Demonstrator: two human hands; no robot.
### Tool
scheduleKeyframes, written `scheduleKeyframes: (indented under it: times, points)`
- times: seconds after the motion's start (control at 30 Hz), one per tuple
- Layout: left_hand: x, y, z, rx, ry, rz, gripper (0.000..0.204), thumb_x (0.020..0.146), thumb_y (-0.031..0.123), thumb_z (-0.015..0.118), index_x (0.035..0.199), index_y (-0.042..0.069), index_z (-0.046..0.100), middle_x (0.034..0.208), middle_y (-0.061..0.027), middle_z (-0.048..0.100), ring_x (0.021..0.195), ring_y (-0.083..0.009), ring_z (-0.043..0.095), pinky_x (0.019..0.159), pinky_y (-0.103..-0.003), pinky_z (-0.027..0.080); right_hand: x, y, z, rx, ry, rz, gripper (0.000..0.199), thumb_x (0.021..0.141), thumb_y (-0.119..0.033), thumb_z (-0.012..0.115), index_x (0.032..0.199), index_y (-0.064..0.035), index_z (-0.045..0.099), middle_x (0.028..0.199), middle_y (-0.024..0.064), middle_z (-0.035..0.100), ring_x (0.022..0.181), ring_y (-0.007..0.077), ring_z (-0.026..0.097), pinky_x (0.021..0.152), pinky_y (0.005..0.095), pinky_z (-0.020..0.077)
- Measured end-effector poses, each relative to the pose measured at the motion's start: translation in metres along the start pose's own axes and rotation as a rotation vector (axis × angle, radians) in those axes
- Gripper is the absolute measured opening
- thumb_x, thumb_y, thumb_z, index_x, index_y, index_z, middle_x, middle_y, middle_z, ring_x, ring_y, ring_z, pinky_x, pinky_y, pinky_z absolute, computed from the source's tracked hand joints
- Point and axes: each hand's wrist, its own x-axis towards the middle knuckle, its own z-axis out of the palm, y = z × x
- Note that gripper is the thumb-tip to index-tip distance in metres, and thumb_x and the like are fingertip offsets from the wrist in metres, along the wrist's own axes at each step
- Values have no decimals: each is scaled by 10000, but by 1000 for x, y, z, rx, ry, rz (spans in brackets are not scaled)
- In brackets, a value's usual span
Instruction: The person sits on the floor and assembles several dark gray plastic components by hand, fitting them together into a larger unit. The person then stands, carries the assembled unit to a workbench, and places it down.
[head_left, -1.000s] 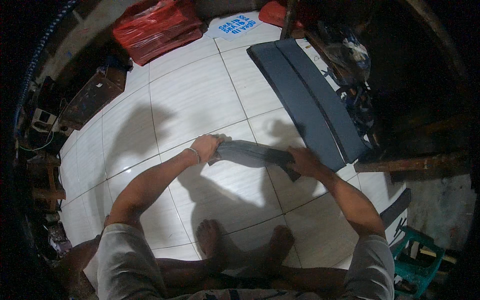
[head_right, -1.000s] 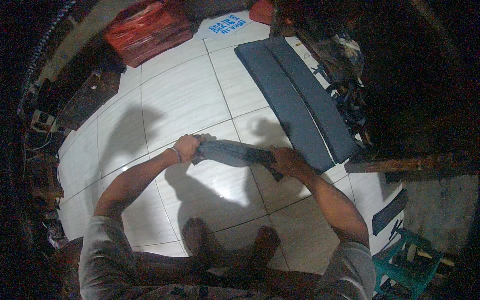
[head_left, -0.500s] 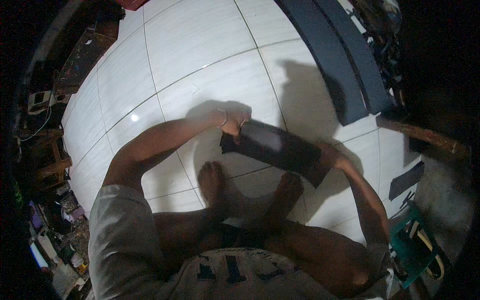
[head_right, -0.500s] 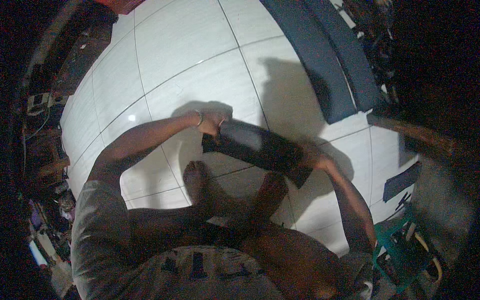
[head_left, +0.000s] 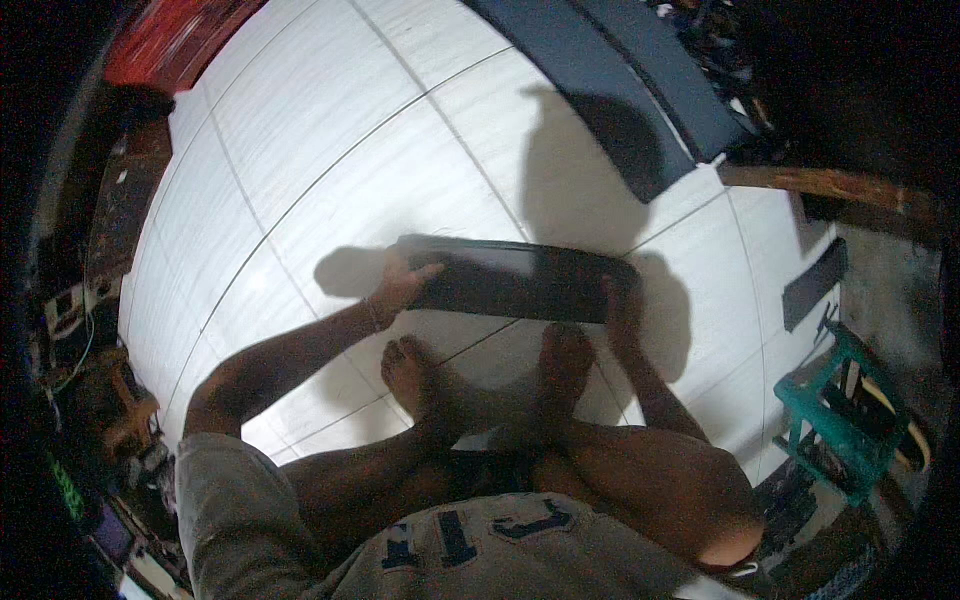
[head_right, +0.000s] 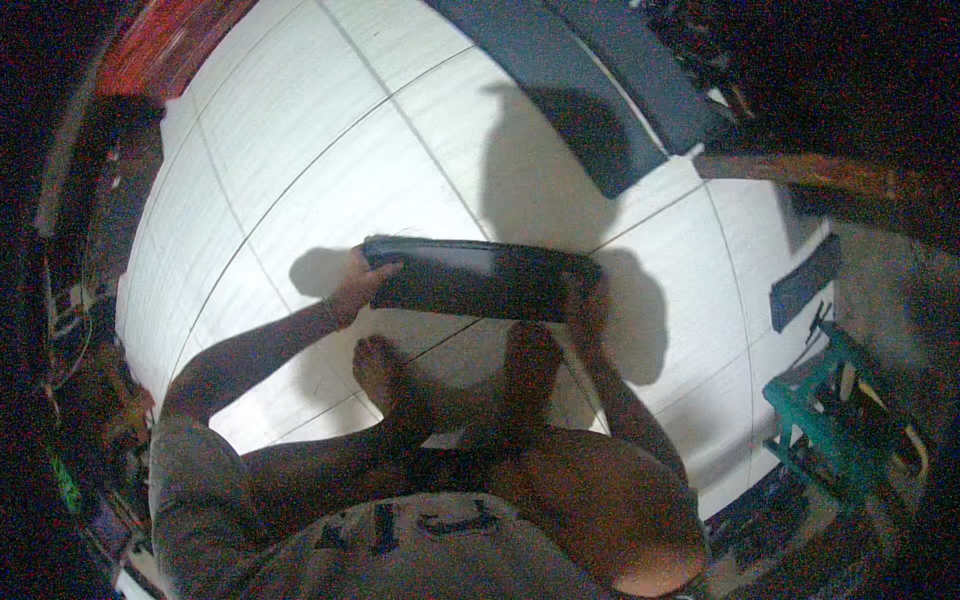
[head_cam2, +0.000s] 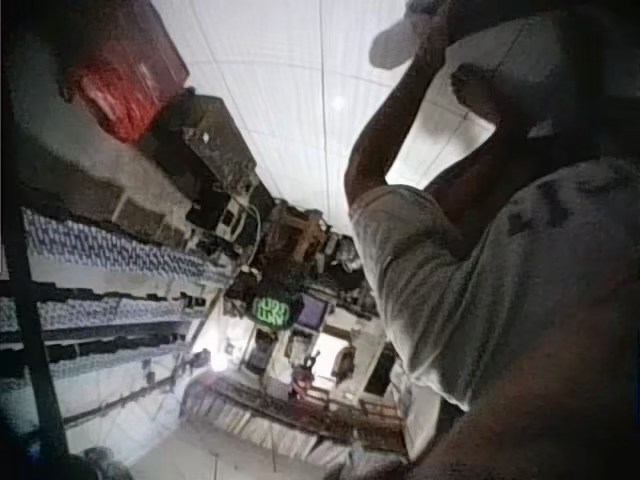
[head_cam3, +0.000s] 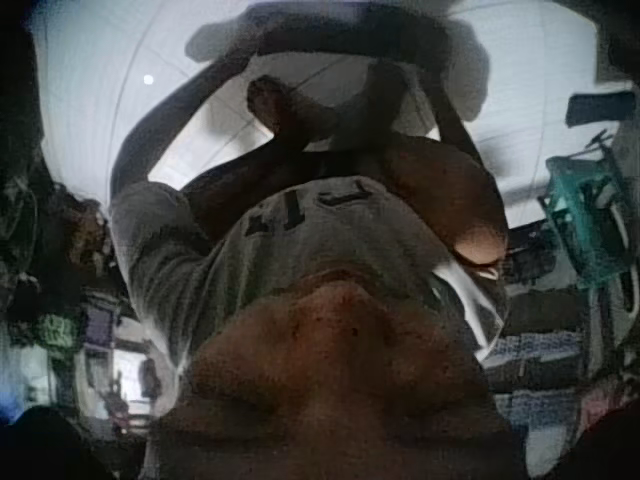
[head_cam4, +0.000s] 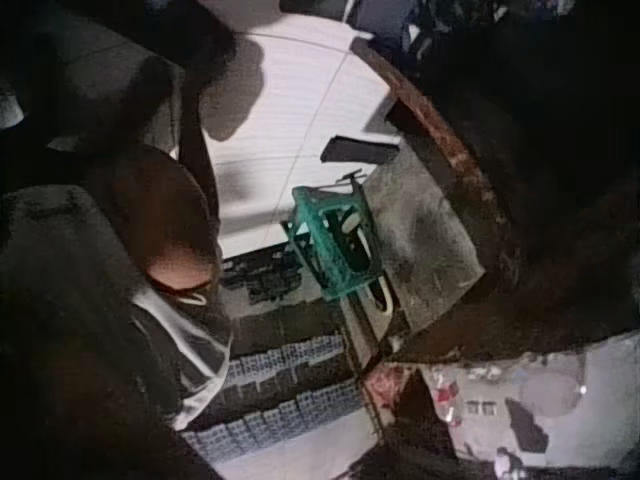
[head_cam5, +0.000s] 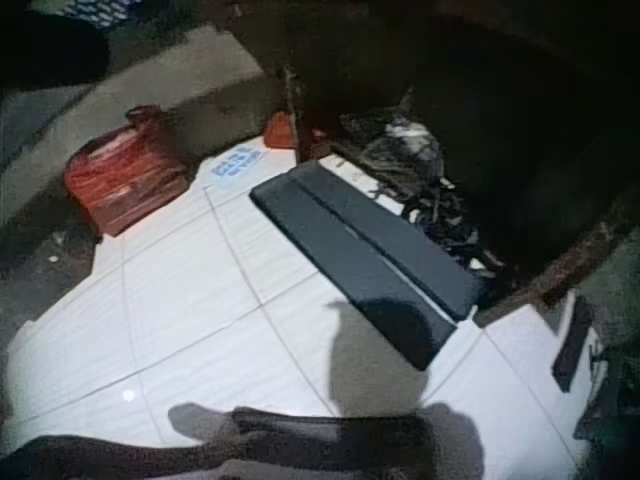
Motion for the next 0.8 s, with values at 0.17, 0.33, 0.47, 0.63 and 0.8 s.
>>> scheduleKeyframes:
  times: [0.17, 0.33, 0.47, 0.63, 0.8]
  points:
    - [31, -29, 22, 334, 255, -221, 589, 776, 214, 594, 1224, -25, 297, 1112, -238, 465, 1042, -375, 493, 950, -438, 373, 3, 11, 10, 80, 3, 60, 481, 818, -218, 599, 1186, 24, 405, 1099, 166, 521, 1031, 295, 503, 940, 388, 363]
    - [34, -58, 12, 447, 138, 203, 446, 767, 59, 532, 1112, -84, 288, 1047, -275, 447, 1084, -363, 478, 873, -416, 419, 3, 20, -8, -162, -97, -212, 575, 755, -181, 656, 1194, 32, 353, 1074, 188, 503, 1037, 342, 493, 937, 412, 364]
    - [30, -54, 6, 234, 178, 289, 404, 791, 86, 536, 1062, -32, 261, 977, -179, 467, 959, -282, 510, 827, -408, 434, 11, 18, -18, -268, -187, -260, 629, 728, -209, 685, 1212, 20, 354, 1107, 200, 496, 1063, 349, 489, 950, 418, 364]
    - [23, -15, 1, 161, 130, 264, 438, 764, 71, 543, 1067, -28, 242, 909, -236, 490, 898, -377, 558, 766, -449, 443, 19, -12, -51, -256, -316, -41, 666, 722, -224, 706, 1265, -14, 382, 1184, 171, 505, 1118, 298, 487, 967, 391, 376]
    - [53, 36, 26, 297, 84, 206, 585, 774, 118, 573, 1215, -52, 227, 1004, -293, 527, 955, -418, 556, 773, -448, 451, 18, -11, -88, 108, -316, 109, 519, 772, -215, 666, 1212, -12, 480, 1124, 108, 572, 1032, 220, 545, 912, 341, 421]
